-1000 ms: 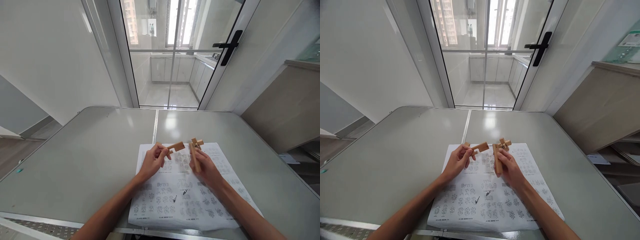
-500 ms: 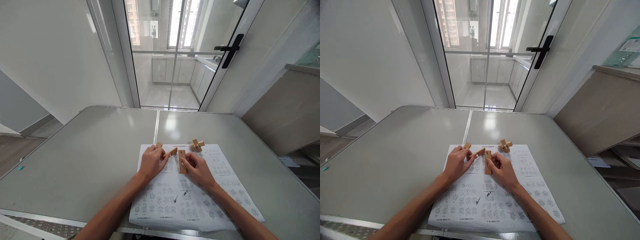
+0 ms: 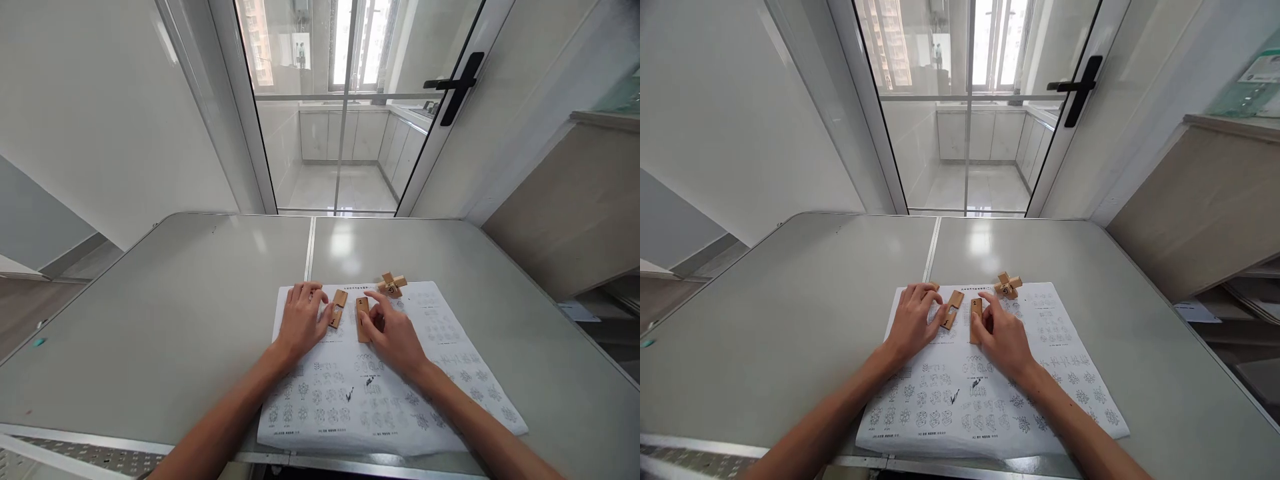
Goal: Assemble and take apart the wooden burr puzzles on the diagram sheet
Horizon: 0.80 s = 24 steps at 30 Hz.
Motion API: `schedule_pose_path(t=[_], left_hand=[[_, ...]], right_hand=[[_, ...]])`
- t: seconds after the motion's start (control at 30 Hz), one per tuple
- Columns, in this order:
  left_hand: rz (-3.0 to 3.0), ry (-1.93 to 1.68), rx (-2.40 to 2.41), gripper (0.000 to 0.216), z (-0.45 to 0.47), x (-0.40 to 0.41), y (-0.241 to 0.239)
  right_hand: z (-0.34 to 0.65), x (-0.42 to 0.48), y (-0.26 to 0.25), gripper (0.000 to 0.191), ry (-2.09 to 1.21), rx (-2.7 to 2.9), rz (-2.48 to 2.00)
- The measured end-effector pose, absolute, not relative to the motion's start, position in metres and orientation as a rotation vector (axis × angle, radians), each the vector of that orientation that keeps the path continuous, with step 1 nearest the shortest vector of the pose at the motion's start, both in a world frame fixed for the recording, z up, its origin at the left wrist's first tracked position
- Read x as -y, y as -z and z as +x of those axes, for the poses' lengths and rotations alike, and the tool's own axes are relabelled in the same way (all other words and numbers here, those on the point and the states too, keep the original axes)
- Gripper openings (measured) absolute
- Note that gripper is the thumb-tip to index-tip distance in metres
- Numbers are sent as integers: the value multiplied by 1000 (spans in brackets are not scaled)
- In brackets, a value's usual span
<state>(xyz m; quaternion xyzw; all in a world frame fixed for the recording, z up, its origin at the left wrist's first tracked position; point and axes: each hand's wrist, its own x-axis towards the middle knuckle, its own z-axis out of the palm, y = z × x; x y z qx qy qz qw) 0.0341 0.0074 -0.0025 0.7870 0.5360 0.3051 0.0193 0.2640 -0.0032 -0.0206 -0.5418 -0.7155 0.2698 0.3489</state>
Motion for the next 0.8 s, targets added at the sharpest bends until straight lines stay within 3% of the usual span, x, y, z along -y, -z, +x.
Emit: schedule_pose_path(t=[0.37, 0.8], left_hand=[[1733, -1116, -1491, 41, 36, -9, 14], [1821, -940, -1251, 56, 43, 0, 5]], right_hand=[[260, 6, 23, 34, -489, 1974, -1491], [260, 4, 22, 33, -515, 1975, -1477]])
